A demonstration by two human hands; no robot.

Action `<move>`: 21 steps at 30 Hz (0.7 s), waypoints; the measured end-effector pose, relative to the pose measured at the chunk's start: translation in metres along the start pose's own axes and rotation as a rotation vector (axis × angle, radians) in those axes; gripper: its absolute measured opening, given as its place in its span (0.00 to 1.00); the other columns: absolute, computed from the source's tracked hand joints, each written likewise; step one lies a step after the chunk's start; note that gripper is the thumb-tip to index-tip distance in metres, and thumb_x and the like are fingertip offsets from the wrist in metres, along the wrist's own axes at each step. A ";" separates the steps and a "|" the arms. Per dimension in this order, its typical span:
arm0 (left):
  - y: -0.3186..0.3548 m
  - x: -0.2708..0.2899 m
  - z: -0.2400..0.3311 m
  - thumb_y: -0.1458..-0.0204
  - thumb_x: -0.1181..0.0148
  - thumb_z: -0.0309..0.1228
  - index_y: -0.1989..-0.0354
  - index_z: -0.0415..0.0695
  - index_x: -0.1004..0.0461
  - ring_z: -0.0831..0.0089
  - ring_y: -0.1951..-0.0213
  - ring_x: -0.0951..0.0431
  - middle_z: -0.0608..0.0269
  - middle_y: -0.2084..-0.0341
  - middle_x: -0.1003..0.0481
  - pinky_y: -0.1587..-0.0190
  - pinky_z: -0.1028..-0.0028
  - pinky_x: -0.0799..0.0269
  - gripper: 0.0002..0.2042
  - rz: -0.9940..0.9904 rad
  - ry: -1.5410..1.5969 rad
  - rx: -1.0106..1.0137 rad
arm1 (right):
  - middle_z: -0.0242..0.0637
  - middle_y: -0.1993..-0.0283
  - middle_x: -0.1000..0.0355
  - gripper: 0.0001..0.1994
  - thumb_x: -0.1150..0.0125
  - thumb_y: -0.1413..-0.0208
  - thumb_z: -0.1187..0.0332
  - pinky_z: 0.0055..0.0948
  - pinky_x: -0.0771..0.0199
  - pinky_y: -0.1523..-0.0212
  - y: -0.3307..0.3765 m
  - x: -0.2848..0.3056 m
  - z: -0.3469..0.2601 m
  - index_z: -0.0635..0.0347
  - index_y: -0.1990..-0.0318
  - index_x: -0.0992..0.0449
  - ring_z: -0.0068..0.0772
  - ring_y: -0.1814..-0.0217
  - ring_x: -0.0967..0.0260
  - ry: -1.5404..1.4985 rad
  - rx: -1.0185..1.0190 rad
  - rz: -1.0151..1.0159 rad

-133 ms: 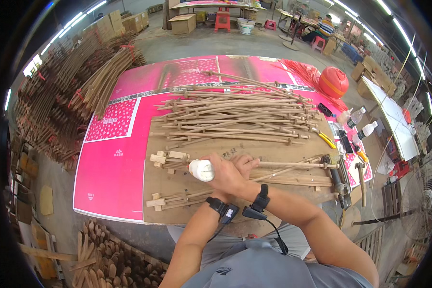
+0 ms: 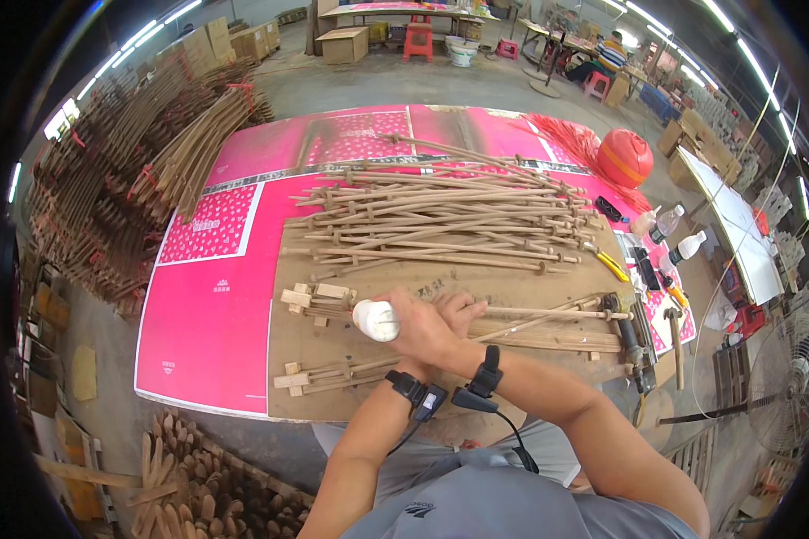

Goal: Assembling bamboo furniture components by applying glue and using a pneumatic nail gun.

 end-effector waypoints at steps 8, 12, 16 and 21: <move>0.003 0.002 0.002 0.46 0.39 0.30 0.51 0.49 0.18 0.62 0.55 0.24 0.62 0.59 0.24 0.49 0.60 0.29 0.14 -0.002 0.000 0.001 | 0.50 0.49 0.21 0.30 0.23 0.52 0.72 0.43 0.18 0.54 0.001 -0.007 0.008 0.59 0.41 0.31 0.53 0.50 0.19 0.061 -0.011 -0.067; 0.001 0.001 0.002 0.46 0.37 0.29 0.54 0.51 0.18 0.60 0.57 0.24 0.63 0.61 0.24 0.51 0.60 0.29 0.11 0.057 0.024 -0.023 | 0.50 0.50 0.20 0.30 0.24 0.52 0.73 0.45 0.18 0.56 0.003 -0.009 0.012 0.59 0.42 0.31 0.55 0.53 0.19 0.073 0.003 -0.058; 0.002 -0.003 -0.003 0.46 0.36 0.29 0.57 0.52 0.17 0.59 0.59 0.24 0.63 0.64 0.23 0.54 0.59 0.30 0.09 0.118 0.038 -0.040 | 0.50 0.53 0.19 0.29 0.24 0.53 0.73 0.46 0.19 0.57 0.002 -0.008 0.007 0.58 0.42 0.30 0.56 0.55 0.19 0.078 0.062 -0.009; 0.004 -0.006 -0.004 0.45 0.37 0.29 0.55 0.50 0.18 0.61 0.57 0.24 0.63 0.62 0.24 0.52 0.60 0.30 0.10 0.084 0.046 -0.042 | 0.50 0.55 0.19 0.27 0.23 0.52 0.71 0.44 0.19 0.57 0.004 -0.009 0.007 0.59 0.44 0.28 0.54 0.56 0.19 0.066 0.027 0.022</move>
Point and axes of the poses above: each hand's wrist, its own y-axis away from the middle knuckle, its own x-axis out of the back of the hand, z = x × y, the point moved 2 cm from there along -y, towards the middle knuckle
